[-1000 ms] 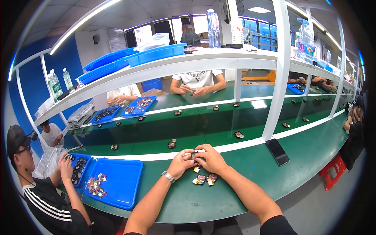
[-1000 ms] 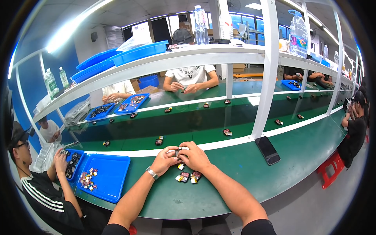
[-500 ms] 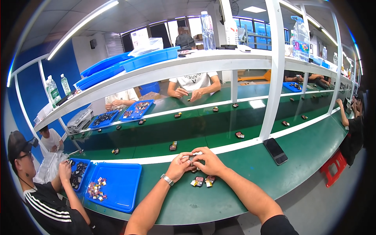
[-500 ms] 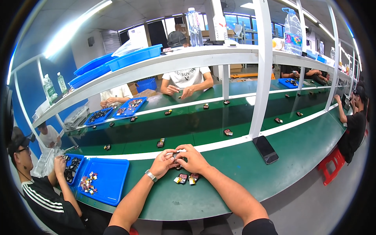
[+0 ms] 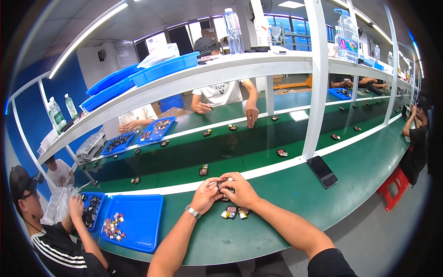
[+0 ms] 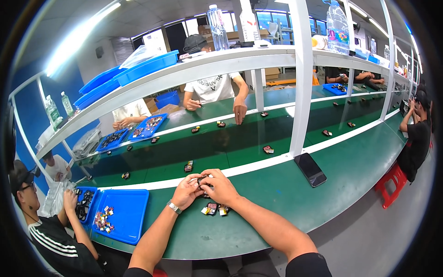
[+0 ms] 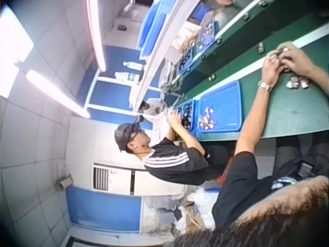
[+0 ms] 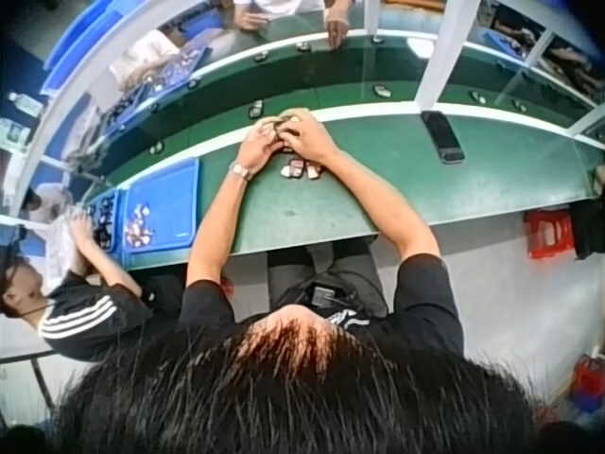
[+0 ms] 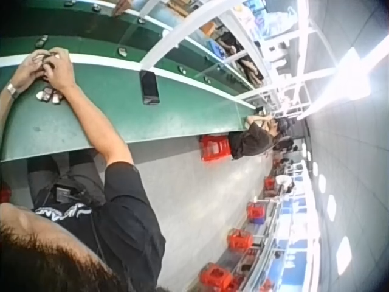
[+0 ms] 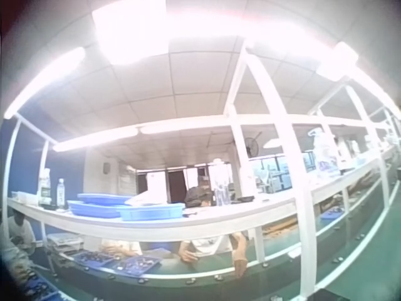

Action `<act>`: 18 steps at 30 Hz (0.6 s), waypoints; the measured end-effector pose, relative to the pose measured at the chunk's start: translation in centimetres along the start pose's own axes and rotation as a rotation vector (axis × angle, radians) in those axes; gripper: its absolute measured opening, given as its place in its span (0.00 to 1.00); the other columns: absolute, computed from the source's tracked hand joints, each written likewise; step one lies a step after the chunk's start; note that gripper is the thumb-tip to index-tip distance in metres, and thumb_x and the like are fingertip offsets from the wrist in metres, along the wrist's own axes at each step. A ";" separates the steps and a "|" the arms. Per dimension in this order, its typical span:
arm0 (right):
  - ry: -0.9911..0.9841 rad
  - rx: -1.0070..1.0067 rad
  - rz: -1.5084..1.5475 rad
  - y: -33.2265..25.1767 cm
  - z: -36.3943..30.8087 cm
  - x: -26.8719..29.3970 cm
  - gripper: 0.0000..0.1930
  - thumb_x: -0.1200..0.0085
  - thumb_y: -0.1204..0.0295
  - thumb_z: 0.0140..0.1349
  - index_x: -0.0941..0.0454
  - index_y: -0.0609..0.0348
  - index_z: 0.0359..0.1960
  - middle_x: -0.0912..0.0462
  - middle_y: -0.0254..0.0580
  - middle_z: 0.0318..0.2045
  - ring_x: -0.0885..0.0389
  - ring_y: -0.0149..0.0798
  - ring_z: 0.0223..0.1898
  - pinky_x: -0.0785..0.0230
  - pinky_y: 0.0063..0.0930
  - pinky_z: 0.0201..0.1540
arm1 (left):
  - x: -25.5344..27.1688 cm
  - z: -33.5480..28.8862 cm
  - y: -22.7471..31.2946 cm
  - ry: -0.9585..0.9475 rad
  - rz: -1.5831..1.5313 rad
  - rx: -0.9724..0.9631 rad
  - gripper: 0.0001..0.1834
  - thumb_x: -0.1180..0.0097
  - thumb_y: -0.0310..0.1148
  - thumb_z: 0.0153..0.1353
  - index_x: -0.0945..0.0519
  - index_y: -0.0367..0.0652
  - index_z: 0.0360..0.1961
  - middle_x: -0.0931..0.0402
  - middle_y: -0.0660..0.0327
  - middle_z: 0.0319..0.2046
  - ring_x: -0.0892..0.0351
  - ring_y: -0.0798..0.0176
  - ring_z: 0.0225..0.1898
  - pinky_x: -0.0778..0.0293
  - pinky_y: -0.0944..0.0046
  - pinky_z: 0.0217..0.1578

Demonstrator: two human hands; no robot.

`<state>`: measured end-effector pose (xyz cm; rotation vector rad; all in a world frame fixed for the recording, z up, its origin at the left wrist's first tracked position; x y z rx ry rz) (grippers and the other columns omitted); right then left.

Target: The recorder is assembling small electronic or toy components on an industrial conveyor belt.

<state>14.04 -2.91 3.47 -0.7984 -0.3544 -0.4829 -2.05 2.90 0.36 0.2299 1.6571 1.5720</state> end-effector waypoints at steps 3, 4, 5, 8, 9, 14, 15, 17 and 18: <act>-0.002 -0.027 0.034 0.3 0.0 -0.2 0.06 0.37 0.74 0.55 0.16 0.54 0.35 0.23 0.39 0.49 0.27 0.44 0.55 0.32 0.36 0.57 | 0.2 0.1 -0.1 -0.024 -0.001 -0.002 0.17 0.51 0.25 0.68 0.33 0.40 0.57 0.26 0.55 0.54 0.24 0.62 0.54 0.25 0.59 0.54; 0.004 -0.046 0.045 0.5 -0.1 -0.2 0.06 0.37 0.73 0.54 0.16 0.54 0.35 0.23 0.39 0.49 0.28 0.44 0.55 0.33 0.36 0.57 | 0.1 0.1 -0.1 -0.020 0.002 -0.001 0.18 0.50 0.26 0.67 0.33 0.40 0.57 0.26 0.55 0.54 0.24 0.62 0.54 0.25 0.59 0.54; 0.006 -0.047 0.044 0.7 -0.1 -0.3 0.06 0.37 0.73 0.54 0.16 0.54 0.35 0.23 0.39 0.49 0.28 0.44 0.55 0.33 0.36 0.57 | 0.0 0.1 -0.1 -0.015 0.005 0.000 0.18 0.49 0.26 0.67 0.33 0.40 0.57 0.26 0.55 0.54 0.24 0.62 0.54 0.24 0.59 0.54; 0.011 -0.074 0.054 0.9 -0.2 -0.5 0.07 0.36 0.73 0.54 0.15 0.54 0.35 0.22 0.38 0.50 0.28 0.44 0.55 0.33 0.35 0.58 | -0.3 0.0 0.0 0.006 -0.002 -0.009 0.18 0.48 0.25 0.66 0.32 0.39 0.56 0.24 0.55 0.51 0.23 0.62 0.51 0.24 0.59 0.53; 0.009 -0.071 0.041 0.8 -0.2 -0.5 0.07 0.36 0.73 0.54 0.15 0.53 0.36 0.22 0.39 0.50 0.28 0.44 0.55 0.33 0.35 0.57 | -0.2 0.0 0.0 0.006 -0.001 -0.010 0.18 0.48 0.25 0.66 0.32 0.39 0.56 0.24 0.55 0.51 0.23 0.62 0.51 0.24 0.59 0.53; 0.025 -0.094 0.057 0.8 -0.1 -0.6 0.08 0.36 0.73 0.53 0.14 0.53 0.36 0.22 0.39 0.50 0.27 0.44 0.54 0.33 0.35 0.58 | -0.2 -0.1 0.0 0.011 -0.023 0.015 0.17 0.49 0.26 0.67 0.32 0.39 0.57 0.25 0.54 0.53 0.23 0.62 0.52 0.23 0.61 0.54; 0.030 -0.088 0.069 0.8 -0.1 -0.6 0.08 0.36 0.73 0.53 0.14 0.53 0.36 0.22 0.39 0.51 0.27 0.44 0.55 0.33 0.36 0.58 | -0.2 -0.1 -0.1 0.010 -0.023 0.017 0.17 0.49 0.26 0.67 0.32 0.39 0.57 0.25 0.54 0.53 0.23 0.62 0.52 0.23 0.61 0.54; 0.037 -0.085 0.081 0.8 -0.1 -0.7 0.09 0.36 0.73 0.53 0.14 0.53 0.36 0.22 0.39 0.51 0.27 0.44 0.55 0.33 0.36 0.58 | -0.4 0.0 -0.1 -0.001 -0.009 -0.003 0.16 0.50 0.26 0.68 0.32 0.39 0.55 0.25 0.54 0.53 0.23 0.62 0.52 0.23 0.60 0.54; 0.036 -0.093 0.116 0.8 0.0 -0.8 0.08 0.36 0.74 0.53 0.14 0.53 0.36 0.22 0.39 0.52 0.27 0.45 0.55 0.33 0.36 0.58 | -0.3 0.0 -0.1 0.000 -0.009 -0.002 0.16 0.50 0.26 0.68 0.32 0.39 0.55 0.25 0.54 0.53 0.23 0.62 0.52 0.23 0.60 0.54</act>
Point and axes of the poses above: each hand's wrist, its own z-axis towards the middle knuckle, its own x-axis out of the back of the hand, y = z × x, the point moved 3 cm from there along z, towards the middle knuckle
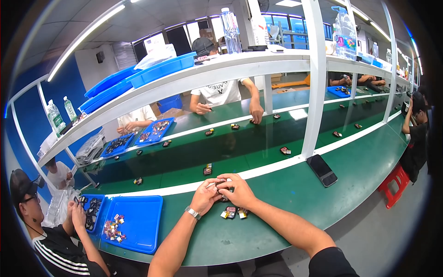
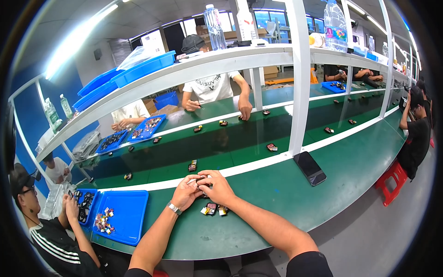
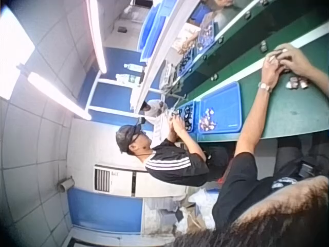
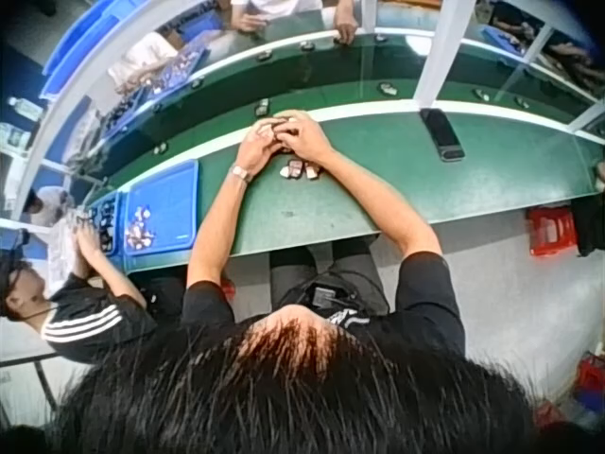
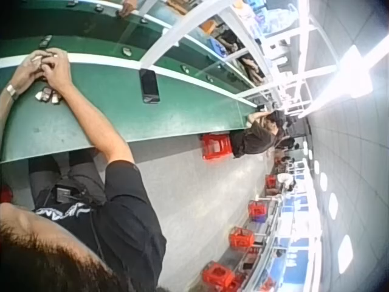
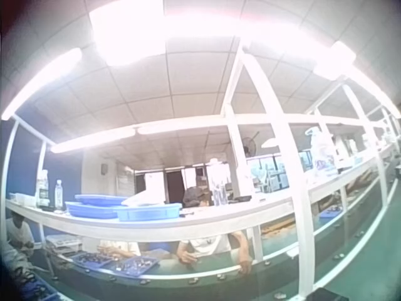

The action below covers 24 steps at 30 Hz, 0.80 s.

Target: The recorder is assembling small electronic or toy components on an industrial conveyor belt.

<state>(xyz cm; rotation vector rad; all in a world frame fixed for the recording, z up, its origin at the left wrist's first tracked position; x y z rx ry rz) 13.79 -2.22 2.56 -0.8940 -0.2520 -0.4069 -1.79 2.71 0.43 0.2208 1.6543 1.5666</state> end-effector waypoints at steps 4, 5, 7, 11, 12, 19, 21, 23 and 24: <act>0.022 0.006 -0.008 -0.6 -0.2 -0.3 0.08 0.37 0.75 0.53 0.14 0.54 0.36 0.22 0.38 0.53 0.27 0.45 0.56 0.34 0.37 0.59 | 0.2 -0.1 0.0 -0.005 -0.011 -0.041 0.14 0.51 0.26 0.68 0.31 0.40 0.54 0.26 0.54 0.53 0.23 0.62 0.52 0.23 0.59 0.54; 0.023 0.006 -0.007 -0.6 -0.2 -0.3 0.08 0.37 0.75 0.53 0.14 0.54 0.36 0.22 0.38 0.53 0.27 0.45 0.56 0.34 0.37 0.59 | 0.3 -0.1 0.0 -0.011 -0.023 -0.044 0.13 0.51 0.26 0.69 0.31 0.40 0.54 0.26 0.53 0.54 0.23 0.62 0.52 0.23 0.59 0.54; 0.039 -0.015 -0.034 -0.5 -0.1 -0.1 0.08 0.37 0.75 0.53 0.14 0.54 0.35 0.22 0.39 0.53 0.27 0.45 0.57 0.34 0.36 0.60 | -0.1 -0.1 0.0 -0.005 -0.027 -0.048 0.14 0.50 0.26 0.68 0.31 0.40 0.53 0.26 0.53 0.54 0.23 0.62 0.53 0.24 0.58 0.54; 0.033 -0.018 -0.030 -0.5 0.0 0.0 0.07 0.37 0.75 0.52 0.14 0.54 0.35 0.22 0.39 0.53 0.29 0.46 0.58 0.35 0.37 0.61 | -0.1 0.1 -0.2 0.007 -0.020 -0.054 0.14 0.48 0.27 0.67 0.32 0.40 0.53 0.27 0.53 0.56 0.23 0.61 0.53 0.24 0.57 0.55; 0.046 0.011 -0.020 -0.6 0.1 0.2 0.07 0.38 0.75 0.53 0.15 0.54 0.35 0.22 0.39 0.54 0.30 0.46 0.59 0.36 0.38 0.61 | -0.3 0.1 -0.3 0.007 -0.022 -0.051 0.14 0.48 0.27 0.67 0.32 0.40 0.53 0.27 0.53 0.56 0.23 0.61 0.53 0.24 0.57 0.55; 0.008 0.066 -0.113 -0.6 0.1 0.0 0.10 0.41 0.77 0.54 0.17 0.56 0.39 0.26 0.42 0.56 0.31 0.46 0.60 0.35 0.38 0.61 | -0.1 0.3 -0.2 0.079 0.022 -0.102 0.14 0.52 0.25 0.69 0.33 0.39 0.55 0.28 0.53 0.57 0.24 0.61 0.54 0.24 0.59 0.54; 0.058 0.075 -0.123 -1.1 0.0 0.0 0.10 0.41 0.78 0.54 0.17 0.57 0.39 0.25 0.43 0.54 0.29 0.46 0.57 0.32 0.37 0.57 | -0.3 0.3 -0.4 0.092 -0.018 -0.066 0.16 0.49 0.26 0.68 0.34 0.41 0.55 0.26 0.54 0.55 0.23 0.61 0.53 0.23 0.57 0.54; 0.106 0.084 -0.134 -1.9 0.1 0.3 0.10 0.41 0.78 0.53 0.18 0.58 0.38 0.24 0.43 0.51 0.27 0.45 0.54 0.30 0.35 0.54 | 0.1 0.1 -0.4 0.094 -0.003 -0.059 0.16 0.50 0.27 0.68 0.34 0.41 0.55 0.25 0.55 0.52 0.23 0.62 0.52 0.23 0.58 0.53; 0.127 0.089 -0.161 -2.4 0.2 0.5 0.09 0.41 0.78 0.53 0.19 0.58 0.37 0.24 0.42 0.47 0.26 0.44 0.50 0.28 0.34 0.49 | 0.3 0.1 -0.5 0.110 0.005 -0.045 0.16 0.50 0.26 0.68 0.34 0.41 0.55 0.25 0.55 0.52 0.23 0.62 0.52 0.23 0.57 0.53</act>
Point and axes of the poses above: each hand's wrist, its own z-axis towards the middle knuckle, its own x-axis out of the back of the hand, y = z × x, the point moved 3 cm from there along z, towards the middle knuckle
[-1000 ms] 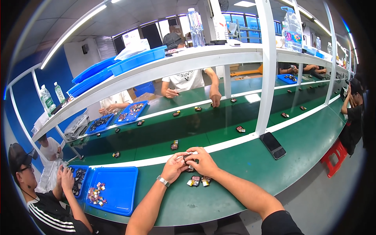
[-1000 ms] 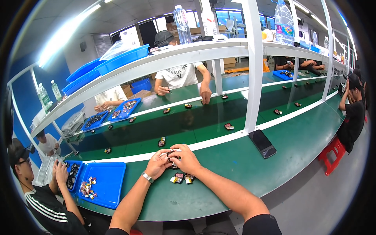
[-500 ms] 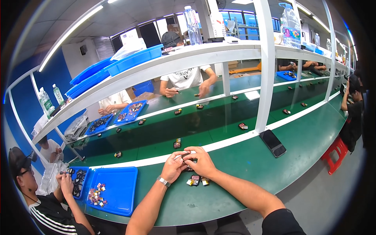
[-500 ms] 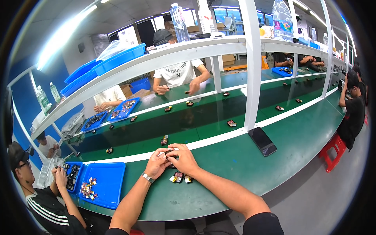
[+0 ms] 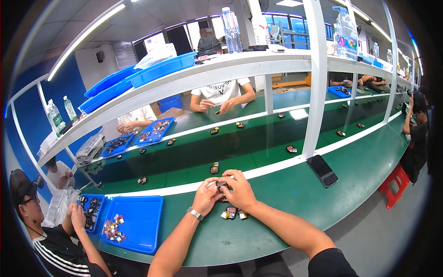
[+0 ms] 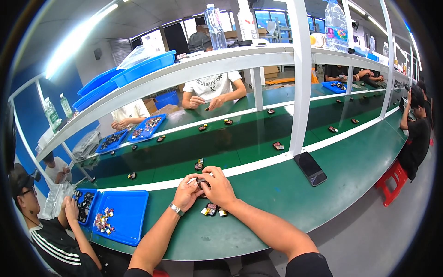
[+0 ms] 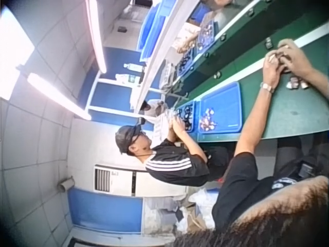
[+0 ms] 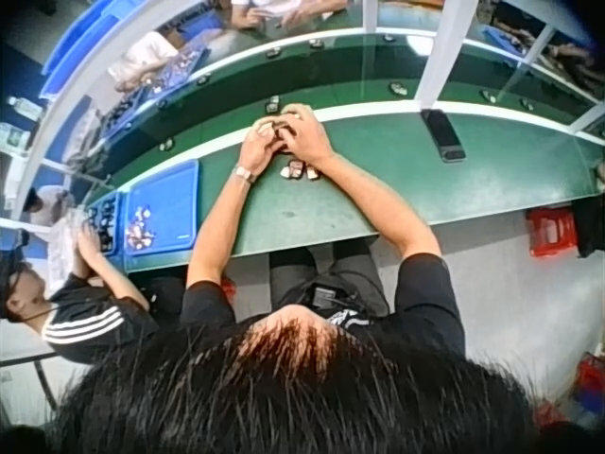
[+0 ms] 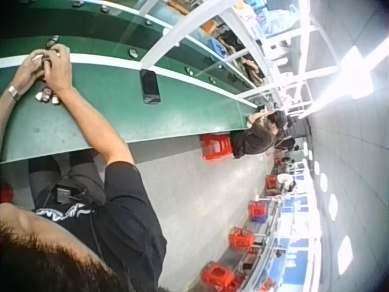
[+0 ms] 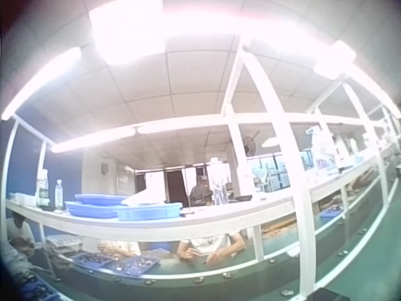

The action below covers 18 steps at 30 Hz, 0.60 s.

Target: The recorder is assembling small electronic or toy components on an industrial conveyor belt.

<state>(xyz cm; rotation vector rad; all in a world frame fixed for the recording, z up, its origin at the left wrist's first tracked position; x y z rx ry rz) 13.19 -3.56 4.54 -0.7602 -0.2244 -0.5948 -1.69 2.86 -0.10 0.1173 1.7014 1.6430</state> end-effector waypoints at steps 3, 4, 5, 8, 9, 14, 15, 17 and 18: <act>0.030 0.066 -0.074 0.0 0.0 0.0 0.07 0.40 0.78 0.52 0.20 0.59 0.34 0.24 0.40 0.41 0.24 0.43 0.43 0.26 0.33 0.42 | -0.1 0.0 0.0 0.014 0.001 0.017 0.16 0.51 0.26 0.68 0.34 0.40 0.55 0.24 0.55 0.51 0.23 0.61 0.52 0.23 0.57 0.54; 0.041 0.126 -0.120 0.0 0.0 -0.1 0.06 0.39 0.78 0.51 0.21 0.59 0.32 0.24 0.39 0.39 0.24 0.43 0.40 0.26 0.33 0.40 | -0.2 0.1 0.0 0.012 -0.005 0.021 0.16 0.51 0.25 0.68 0.34 0.40 0.55 0.24 0.55 0.50 0.23 0.61 0.52 0.24 0.57 0.54; 0.042 0.126 -0.123 0.1 -0.1 -0.1 0.06 0.39 0.78 0.51 0.21 0.59 0.32 0.24 0.39 0.39 0.24 0.43 0.40 0.26 0.33 0.40 | -0.4 0.0 0.1 0.010 -0.006 0.021 0.16 0.51 0.25 0.68 0.34 0.40 0.55 0.24 0.55 0.50 0.23 0.61 0.52 0.24 0.57 0.54; 0.049 0.160 -0.174 -0.2 -0.1 -0.2 0.06 0.38 0.77 0.51 0.21 0.59 0.32 0.23 0.38 0.38 0.23 0.42 0.39 0.25 0.32 0.38 | -0.4 -0.1 0.2 0.015 0.001 0.011 0.16 0.52 0.24 0.68 0.34 0.40 0.55 0.24 0.56 0.50 0.23 0.61 0.52 0.24 0.57 0.54; 0.023 0.158 -0.186 -0.2 -0.1 -0.2 0.06 0.39 0.76 0.51 0.21 0.59 0.32 0.23 0.38 0.37 0.23 0.41 0.39 0.25 0.32 0.38 | -0.4 -0.1 0.2 0.017 0.000 0.012 0.16 0.52 0.24 0.68 0.34 0.40 0.55 0.24 0.56 0.49 0.23 0.61 0.51 0.23 0.57 0.54; -0.005 0.173 -0.263 0.2 -0.2 -0.5 0.05 0.40 0.75 0.54 0.21 0.58 0.32 0.23 0.37 0.36 0.23 0.40 0.39 0.24 0.32 0.36 | -0.5 0.0 0.2 0.023 -0.001 0.024 0.16 0.53 0.23 0.68 0.34 0.40 0.55 0.24 0.56 0.49 0.22 0.61 0.50 0.23 0.57 0.53; -0.016 0.187 -0.284 0.3 -0.3 -0.7 0.05 0.40 0.75 0.54 0.21 0.58 0.32 0.24 0.36 0.36 0.23 0.40 0.39 0.24 0.31 0.36 | -0.5 0.0 0.1 0.025 0.009 0.020 0.16 0.53 0.23 0.68 0.34 0.40 0.55 0.24 0.56 0.49 0.22 0.61 0.50 0.23 0.57 0.52; -0.025 0.201 -0.307 0.4 -0.3 -0.7 0.05 0.41 0.74 0.54 0.21 0.58 0.33 0.24 0.36 0.36 0.23 0.40 0.40 0.24 0.30 0.35 | -0.5 0.1 0.1 0.025 0.020 0.017 0.15 0.53 0.23 0.68 0.33 0.40 0.55 0.24 0.56 0.48 0.22 0.61 0.50 0.23 0.57 0.52; -0.032 0.208 -0.342 0.3 -0.4 -0.7 0.05 0.41 0.75 0.54 0.22 0.58 0.33 0.24 0.36 0.36 0.23 0.39 0.40 0.24 0.30 0.35 | -0.7 0.0 0.0 0.031 0.024 0.018 0.15 0.53 0.23 0.68 0.33 0.40 0.55 0.24 0.56 0.48 0.22 0.61 0.49 0.23 0.57 0.52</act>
Point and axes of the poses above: each hand's wrist, its own z-axis towards the middle knuckle, its own x-axis out of the back of the hand, y = z × x, the point moved 3 cm from there along z, towards the middle knuckle
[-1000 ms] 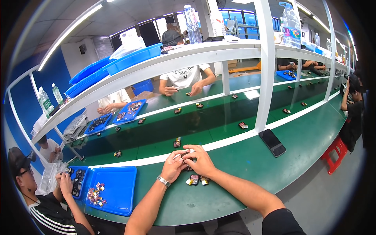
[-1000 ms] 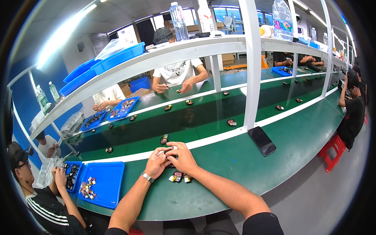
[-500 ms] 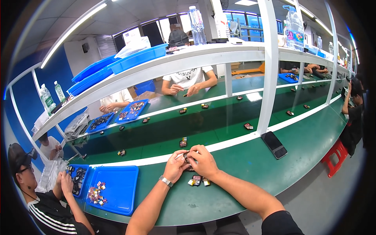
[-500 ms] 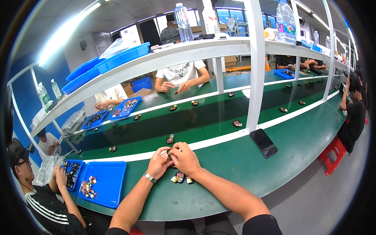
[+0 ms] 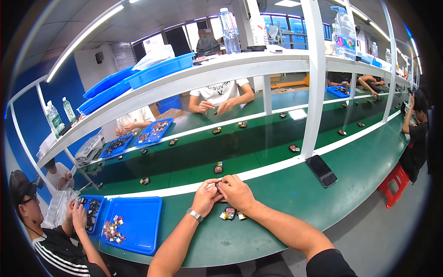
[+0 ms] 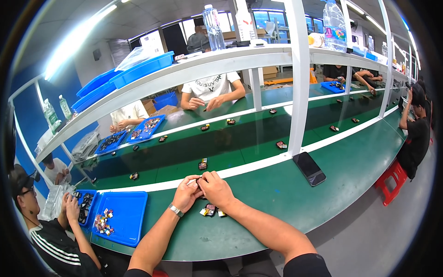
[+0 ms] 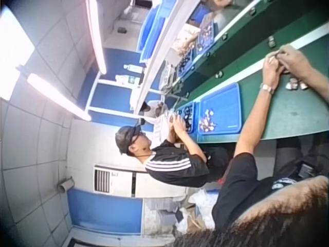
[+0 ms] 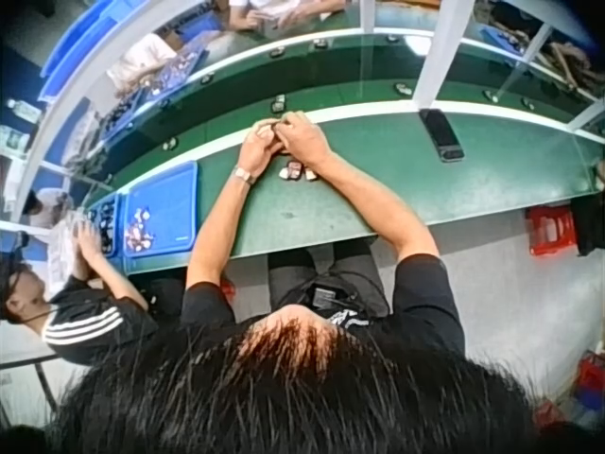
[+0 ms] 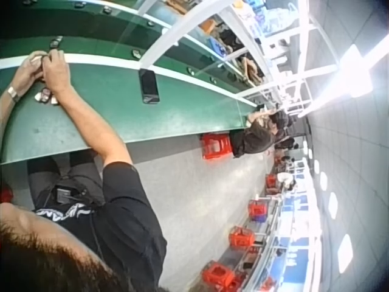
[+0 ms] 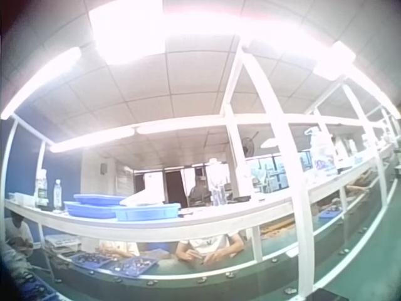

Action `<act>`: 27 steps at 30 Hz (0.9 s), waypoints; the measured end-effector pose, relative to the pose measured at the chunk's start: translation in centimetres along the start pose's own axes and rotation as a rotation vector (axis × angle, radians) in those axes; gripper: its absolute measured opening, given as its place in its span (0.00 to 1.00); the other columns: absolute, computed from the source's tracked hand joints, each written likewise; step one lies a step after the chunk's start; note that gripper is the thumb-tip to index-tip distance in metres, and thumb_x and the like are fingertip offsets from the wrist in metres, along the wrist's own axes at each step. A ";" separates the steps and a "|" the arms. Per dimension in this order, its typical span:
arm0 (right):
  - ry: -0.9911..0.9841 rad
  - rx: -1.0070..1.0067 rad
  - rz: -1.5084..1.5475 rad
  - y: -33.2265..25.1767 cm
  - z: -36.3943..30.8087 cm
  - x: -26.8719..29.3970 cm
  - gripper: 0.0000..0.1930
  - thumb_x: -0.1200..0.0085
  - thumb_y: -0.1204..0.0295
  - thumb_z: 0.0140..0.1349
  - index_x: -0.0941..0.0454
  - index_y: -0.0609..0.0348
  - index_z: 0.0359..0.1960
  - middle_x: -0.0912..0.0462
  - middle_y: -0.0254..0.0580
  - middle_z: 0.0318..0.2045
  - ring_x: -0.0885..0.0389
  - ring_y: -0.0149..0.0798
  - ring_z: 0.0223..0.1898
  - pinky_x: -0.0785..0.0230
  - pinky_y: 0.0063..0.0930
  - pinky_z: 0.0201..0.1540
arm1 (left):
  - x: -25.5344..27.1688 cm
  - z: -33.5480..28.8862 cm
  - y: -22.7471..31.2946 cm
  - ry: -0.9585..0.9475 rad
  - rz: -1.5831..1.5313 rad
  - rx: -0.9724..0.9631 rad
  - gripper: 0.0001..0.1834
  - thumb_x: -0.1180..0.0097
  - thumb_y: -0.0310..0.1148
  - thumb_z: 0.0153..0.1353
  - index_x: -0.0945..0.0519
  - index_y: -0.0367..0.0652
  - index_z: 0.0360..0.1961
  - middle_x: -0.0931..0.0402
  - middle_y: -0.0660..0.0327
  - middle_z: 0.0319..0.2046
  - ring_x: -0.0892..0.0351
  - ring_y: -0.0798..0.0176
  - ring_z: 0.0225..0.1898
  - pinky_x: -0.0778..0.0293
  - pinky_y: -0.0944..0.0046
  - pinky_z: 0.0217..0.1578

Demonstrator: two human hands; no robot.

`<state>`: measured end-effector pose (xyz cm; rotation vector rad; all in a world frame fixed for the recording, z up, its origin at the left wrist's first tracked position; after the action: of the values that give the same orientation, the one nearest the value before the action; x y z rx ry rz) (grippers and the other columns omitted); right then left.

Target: The recorder is assembling small electronic or toy components on an industrial conveyor belt.

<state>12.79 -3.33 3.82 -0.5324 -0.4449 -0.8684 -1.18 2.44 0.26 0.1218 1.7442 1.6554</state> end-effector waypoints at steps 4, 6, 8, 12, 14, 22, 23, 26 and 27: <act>-0.040 0.043 -0.094 0.3 -0.2 -0.5 0.09 0.41 0.75 0.52 0.22 0.61 0.35 0.24 0.38 0.38 0.23 0.41 0.42 0.24 0.31 0.39 | -0.3 0.3 -0.4 0.034 0.020 -0.004 0.15 0.53 0.23 0.67 0.33 0.40 0.55 0.24 0.57 0.48 0.22 0.61 0.48 0.23 0.57 0.51; 0.010 0.057 -0.058 -0.2 -0.1 -0.3 0.10 0.41 0.75 0.52 0.21 0.62 0.37 0.23 0.40 0.41 0.23 0.42 0.44 0.24 0.32 0.42 | -0.2 0.0 -0.3 0.057 0.021 -0.018 0.15 0.53 0.23 0.68 0.33 0.40 0.55 0.24 0.57 0.48 0.22 0.61 0.48 0.23 0.57 0.52; 0.001 -0.013 0.079 -0.5 0.0 -0.5 0.15 0.39 0.74 0.52 0.21 0.64 0.43 0.24 0.47 0.49 0.23 0.46 0.49 0.26 0.35 0.50 | 0.2 -0.1 0.1 0.088 0.023 -0.040 0.15 0.53 0.23 0.68 0.33 0.40 0.55 0.24 0.57 0.48 0.22 0.61 0.48 0.23 0.57 0.52; -0.008 -0.074 0.141 -0.3 0.0 -1.1 0.16 0.38 0.73 0.52 0.20 0.63 0.43 0.23 0.47 0.51 0.24 0.47 0.51 0.26 0.35 0.52 | 0.0 -0.1 0.1 0.087 -0.011 -0.048 0.16 0.53 0.24 0.68 0.34 0.39 0.57 0.25 0.56 0.50 0.22 0.60 0.50 0.23 0.56 0.53; 0.033 -0.081 0.190 1.2 0.3 -1.8 0.16 0.38 0.74 0.51 0.20 0.62 0.43 0.22 0.46 0.49 0.23 0.47 0.51 0.27 0.35 0.52 | 0.1 0.1 0.2 0.092 -0.069 -0.052 0.19 0.54 0.25 0.69 0.36 0.37 0.60 0.28 0.51 0.55 0.23 0.57 0.53 0.24 0.58 0.54; 0.042 -0.387 -0.181 15.1 2.6 -2.9 0.17 0.37 0.73 0.49 0.21 0.60 0.43 0.21 0.46 0.45 0.20 0.51 0.44 0.26 0.43 0.47 | 5.0 1.0 0.7 0.356 0.442 -0.235 0.13 0.54 0.23 0.67 0.28 0.34 0.52 0.22 0.50 0.50 0.19 0.61 0.45 0.20 0.65 0.43; -0.094 -0.423 -0.258 16.2 2.3 -3.4 0.19 0.36 0.69 0.50 0.24 0.60 0.43 0.21 0.45 0.45 0.20 0.51 0.45 0.26 0.42 0.47 | 5.0 1.3 0.6 0.357 0.426 -0.229 0.12 0.54 0.23 0.66 0.28 0.34 0.50 0.21 0.51 0.48 0.19 0.63 0.43 0.20 0.66 0.41; -0.172 -0.386 -0.477 12.1 4.1 -3.3 0.21 0.33 0.64 0.50 0.26 0.61 0.42 0.21 0.46 0.43 0.21 0.52 0.45 0.26 0.40 0.47 | 5.0 1.5 0.3 0.340 0.534 -0.194 0.10 0.52 0.24 0.66 0.25 0.35 0.47 0.20 0.54 0.45 0.19 0.66 0.40 0.22 0.68 0.38; -0.154 -0.422 -0.455 10.9 4.6 -3.4 0.23 0.32 0.61 0.49 0.27 0.61 0.41 0.21 0.48 0.41 0.21 0.52 0.44 0.26 0.39 0.47 | 4.6 1.6 0.4 0.342 0.573 -0.183 0.10 0.52 0.24 0.66 0.24 0.36 0.47 0.19 0.55 0.44 0.20 0.67 0.39 0.23 0.68 0.37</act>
<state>19.00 7.24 2.69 -0.9104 -0.5368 -1.3786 -3.89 6.28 -1.22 0.2883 1.9070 2.3576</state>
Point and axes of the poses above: each hand's wrist, its own z-axis towards the middle knuckle, its own x-axis out of the back of the hand, y = z × x, the point moved 3 cm from there along z, towards the middle knuckle
